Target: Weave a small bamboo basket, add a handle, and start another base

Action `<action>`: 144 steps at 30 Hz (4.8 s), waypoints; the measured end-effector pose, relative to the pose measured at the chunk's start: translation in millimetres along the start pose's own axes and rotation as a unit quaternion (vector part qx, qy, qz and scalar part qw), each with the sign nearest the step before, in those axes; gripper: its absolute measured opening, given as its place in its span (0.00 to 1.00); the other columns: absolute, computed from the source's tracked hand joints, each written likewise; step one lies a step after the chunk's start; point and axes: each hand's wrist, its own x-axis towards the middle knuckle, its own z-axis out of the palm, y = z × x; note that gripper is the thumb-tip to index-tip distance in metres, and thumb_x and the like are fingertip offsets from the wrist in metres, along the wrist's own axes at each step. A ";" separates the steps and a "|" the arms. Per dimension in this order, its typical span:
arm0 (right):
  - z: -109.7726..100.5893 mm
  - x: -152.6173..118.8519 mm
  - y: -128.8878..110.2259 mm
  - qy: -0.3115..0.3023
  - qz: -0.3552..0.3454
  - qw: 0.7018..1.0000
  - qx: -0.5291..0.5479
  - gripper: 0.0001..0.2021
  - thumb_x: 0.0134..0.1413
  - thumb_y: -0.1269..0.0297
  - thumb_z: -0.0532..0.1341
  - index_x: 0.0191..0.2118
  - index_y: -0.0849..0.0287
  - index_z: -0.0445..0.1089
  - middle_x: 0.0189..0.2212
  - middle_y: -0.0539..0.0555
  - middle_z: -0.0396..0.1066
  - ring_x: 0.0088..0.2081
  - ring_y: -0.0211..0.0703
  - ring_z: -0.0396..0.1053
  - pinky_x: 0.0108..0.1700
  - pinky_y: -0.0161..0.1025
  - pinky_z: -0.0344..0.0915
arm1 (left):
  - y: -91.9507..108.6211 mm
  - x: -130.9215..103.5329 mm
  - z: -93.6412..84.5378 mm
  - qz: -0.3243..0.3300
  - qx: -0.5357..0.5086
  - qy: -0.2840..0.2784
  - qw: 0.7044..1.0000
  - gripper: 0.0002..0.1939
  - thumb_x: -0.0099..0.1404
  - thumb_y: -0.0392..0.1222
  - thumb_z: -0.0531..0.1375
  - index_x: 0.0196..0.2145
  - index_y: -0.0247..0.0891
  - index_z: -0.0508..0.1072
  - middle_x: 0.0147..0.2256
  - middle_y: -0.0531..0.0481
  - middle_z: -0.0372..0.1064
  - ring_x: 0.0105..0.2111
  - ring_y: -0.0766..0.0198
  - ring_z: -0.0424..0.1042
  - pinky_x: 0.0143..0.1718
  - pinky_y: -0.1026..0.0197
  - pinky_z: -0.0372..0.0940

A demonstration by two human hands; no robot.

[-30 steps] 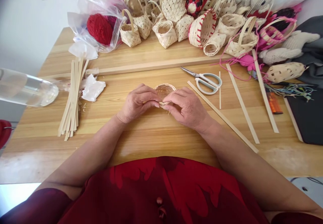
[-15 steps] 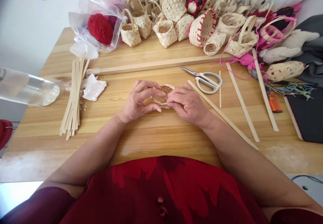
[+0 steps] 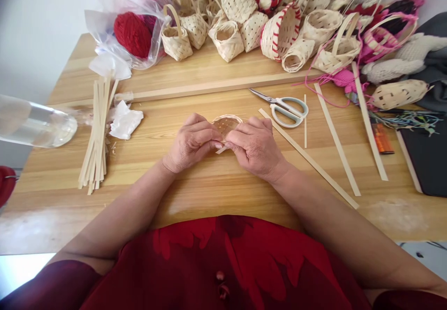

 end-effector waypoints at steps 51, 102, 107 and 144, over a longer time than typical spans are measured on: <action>3.5 2.9 18.8 0.006 -0.072 0.991 0.117 0.06 0.62 0.68 0.65 0.42 0.52 0.79 0.45 0.55 0.79 0.49 0.53 0.75 0.52 0.51 0.70 | 53.3 74.0 -22.7 -0.076 0.295 -0.332 0.893 0.06 0.65 0.37 0.63 0.33 0.39 0.82 0.31 0.46 0.78 0.35 0.54 0.77 0.36 0.57 0.64; -2.7 5.3 15.1 0.013 0.000 0.989 0.148 0.05 0.61 0.60 0.67 0.35 0.52 0.74 0.38 0.54 0.79 0.43 0.50 0.75 0.51 0.51 0.66 | -9.5 -13.4 5.8 -0.026 0.023 0.072 0.997 0.24 0.71 0.62 0.58 0.51 0.40 0.78 0.57 0.39 0.74 0.56 0.52 0.68 0.61 0.47 0.60; -5.1 3.3 14.1 0.026 -0.020 0.995 0.099 0.04 0.61 0.60 0.68 0.38 0.53 0.77 0.45 0.55 0.81 0.44 0.50 0.77 0.51 0.51 0.66 | -11.8 -14.1 4.3 -0.020 0.019 0.074 0.997 0.18 0.73 0.56 0.58 0.39 0.41 0.80 0.53 0.42 0.77 0.54 0.54 0.67 0.60 0.48 0.61; -9.0 2.1 19.6 -0.026 -0.009 0.990 0.139 0.09 0.63 0.58 0.67 0.46 0.51 0.76 0.61 0.60 0.70 0.61 0.59 0.71 0.62 0.58 0.68 | 7.7 -10.0 -5.6 -0.087 -0.137 0.042 0.986 0.13 0.71 0.52 0.63 0.37 0.42 0.82 0.36 0.48 0.82 0.39 0.59 0.76 0.48 0.51 0.68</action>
